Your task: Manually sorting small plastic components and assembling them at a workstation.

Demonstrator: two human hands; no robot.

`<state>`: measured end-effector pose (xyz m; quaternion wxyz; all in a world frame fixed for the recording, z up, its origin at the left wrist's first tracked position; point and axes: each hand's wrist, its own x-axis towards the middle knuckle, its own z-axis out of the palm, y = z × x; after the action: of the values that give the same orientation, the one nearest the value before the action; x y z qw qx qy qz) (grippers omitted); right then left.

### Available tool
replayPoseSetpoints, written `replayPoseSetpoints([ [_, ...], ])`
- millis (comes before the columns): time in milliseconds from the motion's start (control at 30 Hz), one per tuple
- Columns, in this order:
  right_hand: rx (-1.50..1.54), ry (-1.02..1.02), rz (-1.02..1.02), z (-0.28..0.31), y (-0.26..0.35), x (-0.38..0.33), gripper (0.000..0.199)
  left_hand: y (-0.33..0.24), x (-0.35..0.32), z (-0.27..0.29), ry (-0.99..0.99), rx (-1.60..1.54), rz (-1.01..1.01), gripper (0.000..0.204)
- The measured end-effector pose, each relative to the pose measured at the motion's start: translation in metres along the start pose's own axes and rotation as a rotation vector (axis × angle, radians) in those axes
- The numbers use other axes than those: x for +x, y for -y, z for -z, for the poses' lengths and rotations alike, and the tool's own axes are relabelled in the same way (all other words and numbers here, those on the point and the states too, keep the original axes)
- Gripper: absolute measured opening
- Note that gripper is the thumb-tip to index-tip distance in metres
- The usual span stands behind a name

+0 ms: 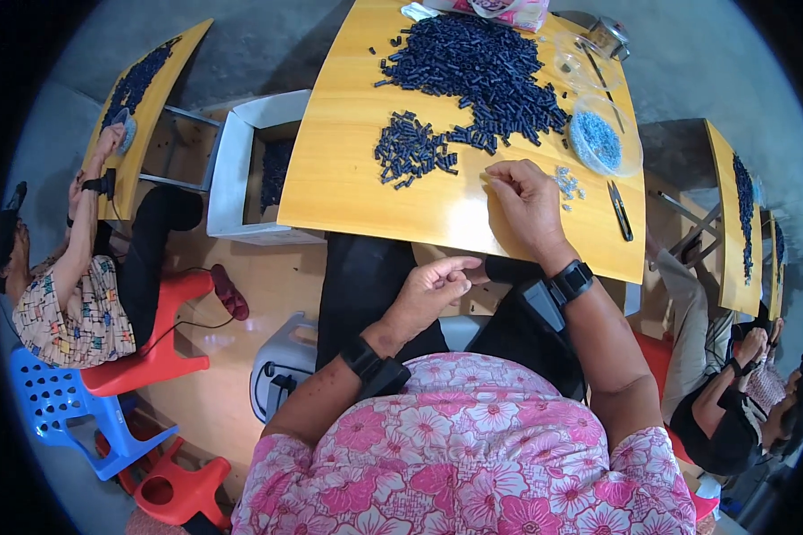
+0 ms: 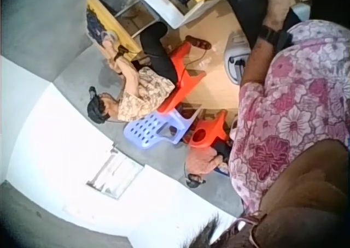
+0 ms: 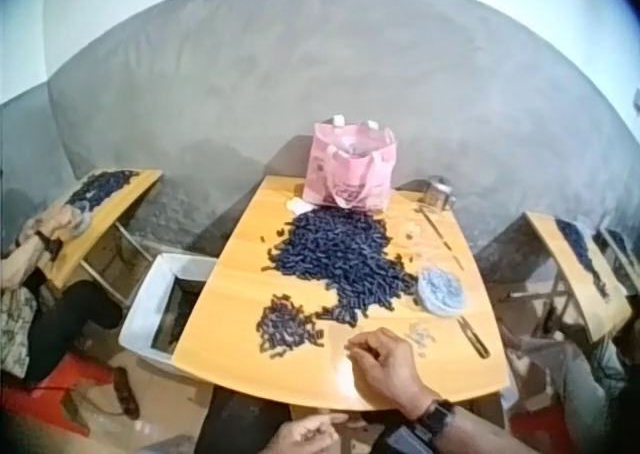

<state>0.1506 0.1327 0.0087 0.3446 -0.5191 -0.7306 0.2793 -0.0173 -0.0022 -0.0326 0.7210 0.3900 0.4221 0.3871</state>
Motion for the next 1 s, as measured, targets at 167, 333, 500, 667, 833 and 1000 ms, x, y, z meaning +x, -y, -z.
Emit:
replayPoseSetpoints([
  [167,-0.047,0.013,0.059,-0.015,0.007,0.007,0.015,-0.008,-0.001,-0.002,-0.026,-0.042,0.017,0.039],
  [333,-0.214,0.046,0.05,-0.024,0.024,0.008,0.015,-0.009,0.001,-0.002,-0.042,-0.058,0.032,0.038],
  [500,-0.184,0.011,0.105,-0.019,0.018,0.008,0.014,-0.008,-0.001,-0.001,-0.05,-0.099,0.025,0.038],
  [667,-0.209,-0.022,0.236,-0.016,0.027,0.017,0.016,-0.009,0.0,-0.001,-0.034,-0.097,0.047,0.038],
  [833,-0.277,0.036,0.07,-0.019,0.032,0.027,0.022,-0.007,0.002,-0.001,-0.029,-0.112,0.073,0.038],
  [1000,-0.328,0.039,0.103,-0.021,0.03,0.027,0.022,-0.005,0.001,0.0,-0.039,-0.102,0.044,0.038],
])
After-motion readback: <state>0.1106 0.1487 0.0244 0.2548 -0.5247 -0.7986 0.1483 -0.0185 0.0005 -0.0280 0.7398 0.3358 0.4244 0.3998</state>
